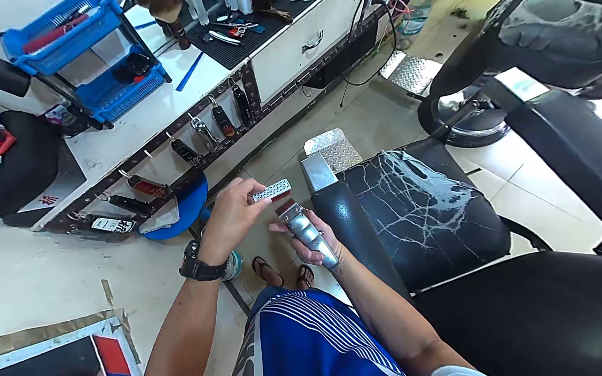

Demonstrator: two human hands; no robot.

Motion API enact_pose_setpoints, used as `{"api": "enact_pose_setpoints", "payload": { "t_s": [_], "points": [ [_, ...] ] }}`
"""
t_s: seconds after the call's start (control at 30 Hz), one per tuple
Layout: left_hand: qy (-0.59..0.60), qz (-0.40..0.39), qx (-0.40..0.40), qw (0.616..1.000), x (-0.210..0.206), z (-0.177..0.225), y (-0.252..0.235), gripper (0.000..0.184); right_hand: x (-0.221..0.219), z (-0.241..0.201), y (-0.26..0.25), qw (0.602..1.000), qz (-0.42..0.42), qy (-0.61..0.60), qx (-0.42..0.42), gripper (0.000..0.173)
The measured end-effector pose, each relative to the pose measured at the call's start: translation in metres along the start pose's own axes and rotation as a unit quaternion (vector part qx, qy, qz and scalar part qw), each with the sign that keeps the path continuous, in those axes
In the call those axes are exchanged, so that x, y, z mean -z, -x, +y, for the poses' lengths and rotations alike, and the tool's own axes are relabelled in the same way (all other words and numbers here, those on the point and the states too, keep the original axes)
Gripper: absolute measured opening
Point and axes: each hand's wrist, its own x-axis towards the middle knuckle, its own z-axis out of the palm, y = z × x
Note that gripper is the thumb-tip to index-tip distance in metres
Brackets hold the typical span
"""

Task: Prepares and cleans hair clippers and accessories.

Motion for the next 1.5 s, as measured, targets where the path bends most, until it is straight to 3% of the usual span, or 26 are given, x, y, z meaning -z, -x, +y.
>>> {"api": "enact_pose_setpoints", "payload": {
  "t_s": [0.13,0.27,0.37,0.4,0.5,0.57,0.63,0.7,0.83,0.93,1.0,1.1,1.27,1.33,1.5],
  "points": [
    [0.162,-0.082,0.008,0.983,0.007,0.007,0.005,0.022,0.003,-0.002,0.004,0.999,-0.035,0.015,0.000,0.073],
    [0.054,-0.009,0.025,0.998,0.014,-0.003,0.003,0.021,0.000,-0.002,0.003,0.997,-0.058,0.044,0.015,0.078],
    [0.190,-0.084,0.016,0.978,0.021,0.009,0.011,0.022,0.000,-0.004,0.003,0.996,-0.079,0.044,0.014,0.075],
    [0.185,-0.103,0.002,0.977,0.020,0.012,0.012,0.020,0.000,-0.004,0.002,0.996,-0.084,0.041,0.009,0.075],
    [0.059,-0.025,-0.010,0.998,0.022,0.005,0.006,0.019,-0.005,-0.005,-0.002,0.994,-0.090,0.056,-0.005,0.079],
    [0.076,0.007,0.006,0.997,0.031,0.000,0.005,0.022,-0.007,-0.007,-0.005,0.993,-0.092,0.067,-0.010,0.079],
    [0.170,-0.048,-0.012,0.984,0.036,0.005,0.010,0.023,-0.007,-0.009,-0.011,0.994,-0.091,0.057,-0.014,0.076],
    [0.158,-0.082,-0.038,0.983,0.033,0.007,0.010,0.023,-0.003,-0.011,-0.019,0.995,-0.090,0.045,-0.025,0.074],
    [0.022,0.107,0.033,0.993,0.048,-0.037,0.001,0.022,-0.003,-0.013,-0.034,0.995,-0.028,0.085,-0.045,0.079],
    [0.098,0.194,0.118,0.969,0.075,-0.082,0.017,0.027,-0.010,-0.019,-0.054,0.981,0.082,0.166,-0.054,0.077],
    [0.148,0.233,0.165,0.947,0.089,-0.111,0.033,0.030,-0.015,-0.022,-0.076,0.951,0.180,0.245,-0.052,0.076],
    [0.216,0.299,0.184,0.911,0.111,-0.156,0.054,0.031,0.001,-0.025,-0.114,0.928,0.232,0.291,-0.003,0.073],
    [0.228,0.361,0.185,0.885,0.159,-0.208,0.065,0.029,0.000,-0.031,-0.201,0.918,0.312,0.238,0.061,0.065],
    [0.217,0.379,0.172,0.883,0.181,-0.225,0.064,0.029,0.002,-0.035,-0.246,0.894,0.355,0.266,0.068,0.048],
    [0.215,0.386,0.176,0.880,0.223,-0.267,0.046,0.029,0.016,-0.045,-0.342,0.901,0.312,0.257,0.155,0.034]
  ]
}}
